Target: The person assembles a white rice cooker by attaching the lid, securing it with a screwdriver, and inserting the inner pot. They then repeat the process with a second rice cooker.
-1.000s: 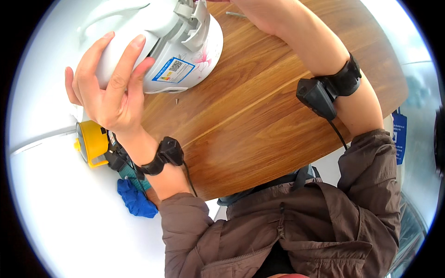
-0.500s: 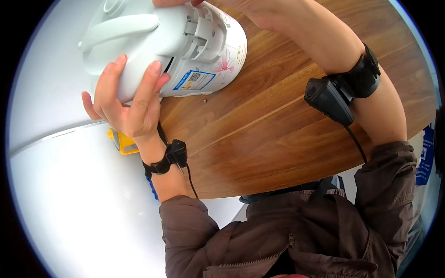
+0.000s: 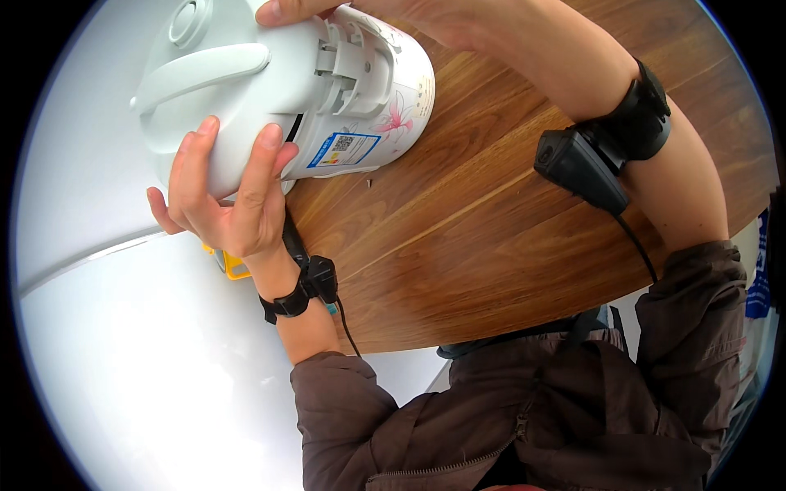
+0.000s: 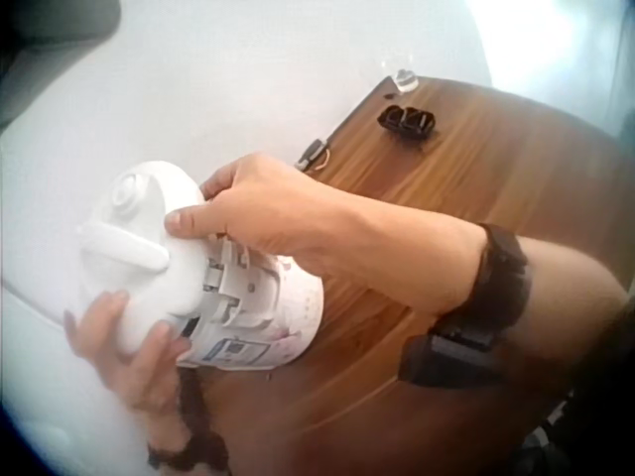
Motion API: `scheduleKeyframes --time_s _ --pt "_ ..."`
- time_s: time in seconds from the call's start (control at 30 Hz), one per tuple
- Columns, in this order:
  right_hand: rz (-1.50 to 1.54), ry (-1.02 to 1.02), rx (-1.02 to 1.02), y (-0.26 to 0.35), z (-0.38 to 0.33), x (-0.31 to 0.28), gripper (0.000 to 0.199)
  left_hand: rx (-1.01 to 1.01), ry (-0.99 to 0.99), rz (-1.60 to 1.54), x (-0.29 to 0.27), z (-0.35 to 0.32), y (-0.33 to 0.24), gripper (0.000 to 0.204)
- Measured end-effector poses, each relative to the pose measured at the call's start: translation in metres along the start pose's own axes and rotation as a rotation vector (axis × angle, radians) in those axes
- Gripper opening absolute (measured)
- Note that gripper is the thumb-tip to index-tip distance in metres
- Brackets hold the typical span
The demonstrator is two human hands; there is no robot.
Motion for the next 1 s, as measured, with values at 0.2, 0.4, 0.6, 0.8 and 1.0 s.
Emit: scheduleKeyframes --time_s 0.2,0.4,0.6,0.8,1.0 --pt "-0.081 -0.062 -0.079 0.007 -0.014 0.008 0.053 0.029 0.021 0.032 -0.002 -0.001 -0.004 0.032" --pt "-0.096 -0.045 0.017 0.006 0.006 -0.003 0.056 0.044 0.015 0.065 -0.001 0.005 -0.004 0.029" --pt "0.088 0.164 -0.087 0.005 -0.001 -0.003 0.059 -0.009 0.049 0.132 -0.001 -0.003 -0.006 0.027" --pt "0.01 0.198 -0.108 0.005 0.004 -0.004 0.061 0.146 -0.01 0.187 -0.009 0.004 -0.013 0.031" --pt "0.062 0.188 -0.065 0.0 0.006 0.003 0.064 -0.079 -0.125 -0.24 -0.008 0.007 0.011 0.107"
Point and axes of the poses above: each hand's wrist, its own z-axis towards the middle knuckle, its own x-axis out of the palm, y = z × x, the point moved 8 cm from there along z, towards the middle knuckle, and after that the axes turned 8 degrees about x, right-handed, at the moved point
